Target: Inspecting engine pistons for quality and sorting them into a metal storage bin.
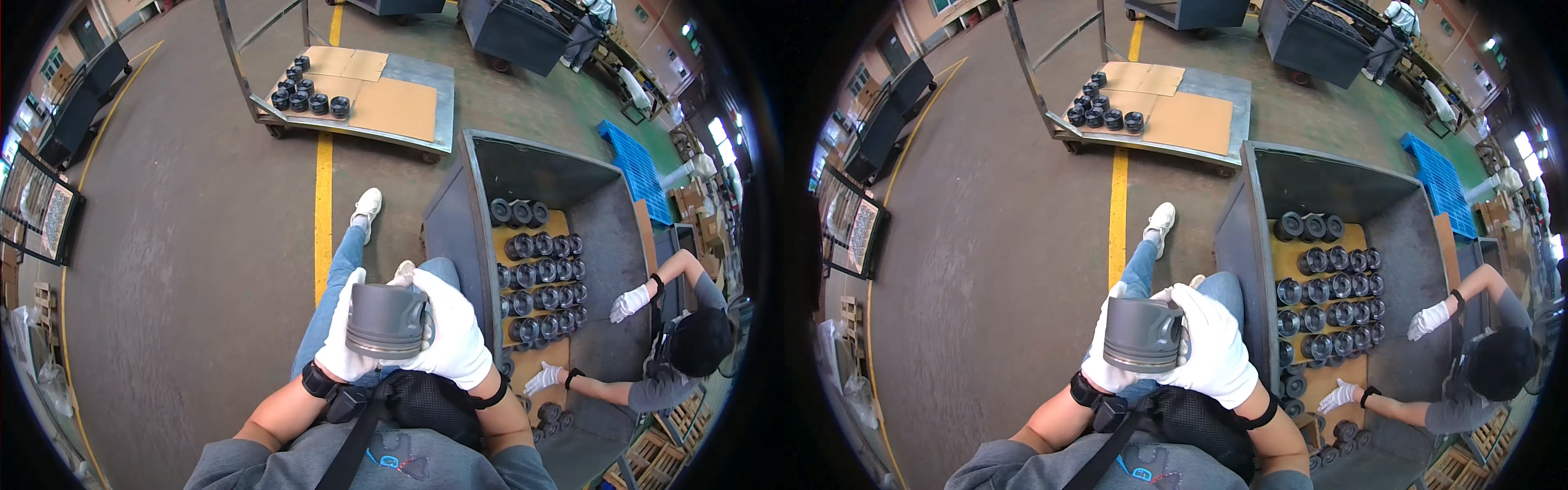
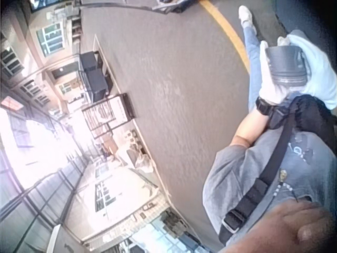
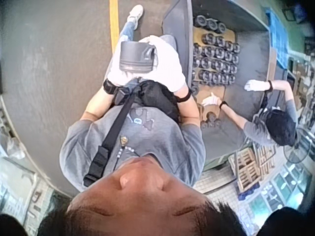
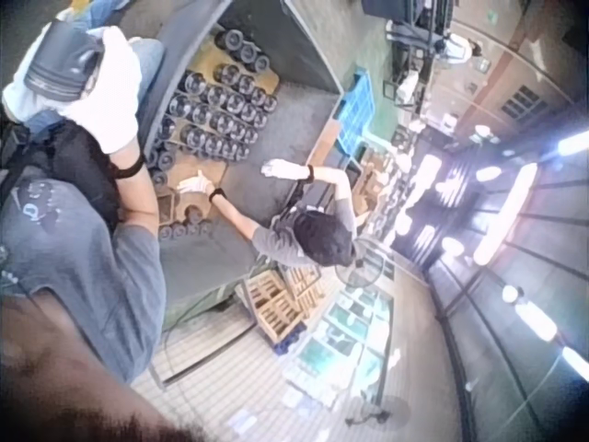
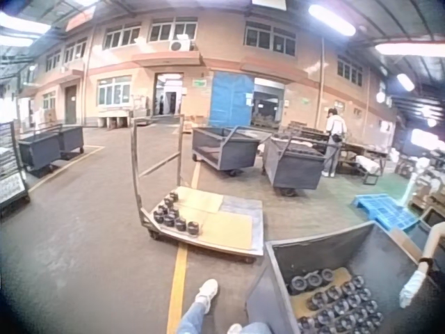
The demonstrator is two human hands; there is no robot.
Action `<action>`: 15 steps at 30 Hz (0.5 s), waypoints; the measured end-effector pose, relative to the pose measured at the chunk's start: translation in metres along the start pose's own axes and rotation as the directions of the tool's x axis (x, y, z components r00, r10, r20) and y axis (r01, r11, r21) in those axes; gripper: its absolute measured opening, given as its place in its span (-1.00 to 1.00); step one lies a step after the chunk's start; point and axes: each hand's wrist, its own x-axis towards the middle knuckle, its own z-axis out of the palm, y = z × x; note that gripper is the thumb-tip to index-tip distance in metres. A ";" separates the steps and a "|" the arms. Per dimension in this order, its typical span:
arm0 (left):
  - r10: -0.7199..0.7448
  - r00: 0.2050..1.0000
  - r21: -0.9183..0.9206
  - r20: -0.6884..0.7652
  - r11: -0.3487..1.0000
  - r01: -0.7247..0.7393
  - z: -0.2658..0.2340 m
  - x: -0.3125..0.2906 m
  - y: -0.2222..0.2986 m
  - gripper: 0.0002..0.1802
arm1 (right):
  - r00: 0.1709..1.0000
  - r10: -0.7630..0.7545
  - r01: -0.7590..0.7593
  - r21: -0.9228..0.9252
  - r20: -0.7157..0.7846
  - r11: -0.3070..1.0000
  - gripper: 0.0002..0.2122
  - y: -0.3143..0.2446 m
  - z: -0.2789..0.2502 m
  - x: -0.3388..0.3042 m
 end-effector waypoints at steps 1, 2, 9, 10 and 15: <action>-0.048 0.995 -0.052 0.082 0.997 0.053 -0.004 0.000 0.000 -0.20 | 0.999 0.033 -0.032 0.104 -0.009 0.994 -0.12 -0.003 0.003 0.000; -0.091 0.982 -0.100 0.166 0.989 0.109 -0.008 0.002 0.000 -0.19 | 0.998 0.067 -0.063 0.207 -0.015 0.976 -0.12 -0.004 0.005 0.000; -0.261 0.901 -0.261 0.346 0.896 0.359 -0.022 0.006 -0.002 -0.08 | 1.000 0.023 -0.023 0.005 -0.001 1.000 -0.12 -0.011 0.000 -0.005; -0.251 0.884 -0.259 0.395 0.892 0.369 -0.024 0.007 -0.003 -0.08 | 0.999 0.036 -0.036 -0.005 0.011 0.999 -0.12 -0.011 0.000 -0.006; -0.296 0.849 -0.393 0.437 0.787 0.476 -0.024 0.007 -0.003 -0.08 | 0.992 -0.041 0.050 0.072 -0.121 0.996 -0.12 -0.015 0.001 -0.006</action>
